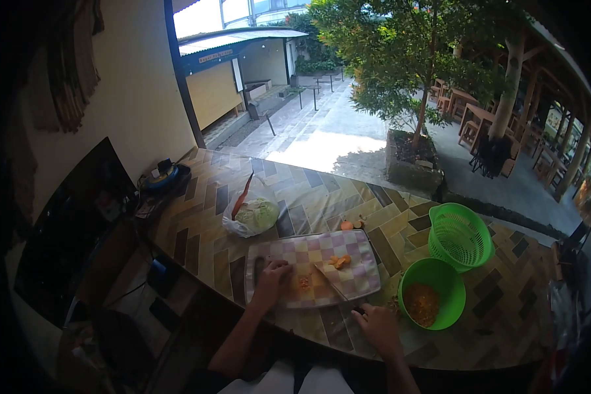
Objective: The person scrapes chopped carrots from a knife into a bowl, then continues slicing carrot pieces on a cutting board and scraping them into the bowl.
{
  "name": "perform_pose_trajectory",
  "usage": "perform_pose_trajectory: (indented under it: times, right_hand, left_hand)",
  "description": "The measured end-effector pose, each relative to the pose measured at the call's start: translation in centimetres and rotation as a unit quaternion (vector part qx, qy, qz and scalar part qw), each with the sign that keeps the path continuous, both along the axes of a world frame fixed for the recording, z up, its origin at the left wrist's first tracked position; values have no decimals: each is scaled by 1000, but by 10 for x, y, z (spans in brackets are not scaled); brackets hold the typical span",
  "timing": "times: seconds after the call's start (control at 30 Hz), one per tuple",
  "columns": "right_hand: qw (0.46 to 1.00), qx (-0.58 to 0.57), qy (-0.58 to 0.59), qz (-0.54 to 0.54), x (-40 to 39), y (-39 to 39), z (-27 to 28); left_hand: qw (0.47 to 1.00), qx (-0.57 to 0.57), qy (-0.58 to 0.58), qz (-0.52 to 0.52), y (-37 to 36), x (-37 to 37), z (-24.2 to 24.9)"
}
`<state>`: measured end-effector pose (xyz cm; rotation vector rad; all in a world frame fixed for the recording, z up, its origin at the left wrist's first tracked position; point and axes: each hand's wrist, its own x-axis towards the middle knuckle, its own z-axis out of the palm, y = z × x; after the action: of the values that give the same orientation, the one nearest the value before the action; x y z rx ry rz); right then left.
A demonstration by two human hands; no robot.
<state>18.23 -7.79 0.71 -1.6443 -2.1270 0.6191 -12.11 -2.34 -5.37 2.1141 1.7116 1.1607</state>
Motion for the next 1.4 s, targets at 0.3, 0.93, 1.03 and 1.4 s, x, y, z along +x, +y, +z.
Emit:
perform_pose_trajectory:
  times: [0.3,0.93,1.03,1.4]
  right_hand:
    - [972,-134,185,-59,-9,-5,-26]
    - [862,-400,312,12,-32,-7,-51]
    - [839,-403,365,15,-30,-10,-57]
    - [841,-307,437,-90,31,-49,-4]
  left_hand:
    - [983,-108,-132,-70,-25,17,12]
    - [978,-59,-199,17,-18,37,-9]
    - [978,-59,-198,7,-17,38,-7]
    - [969,-15,-197,-146,10,118,61]
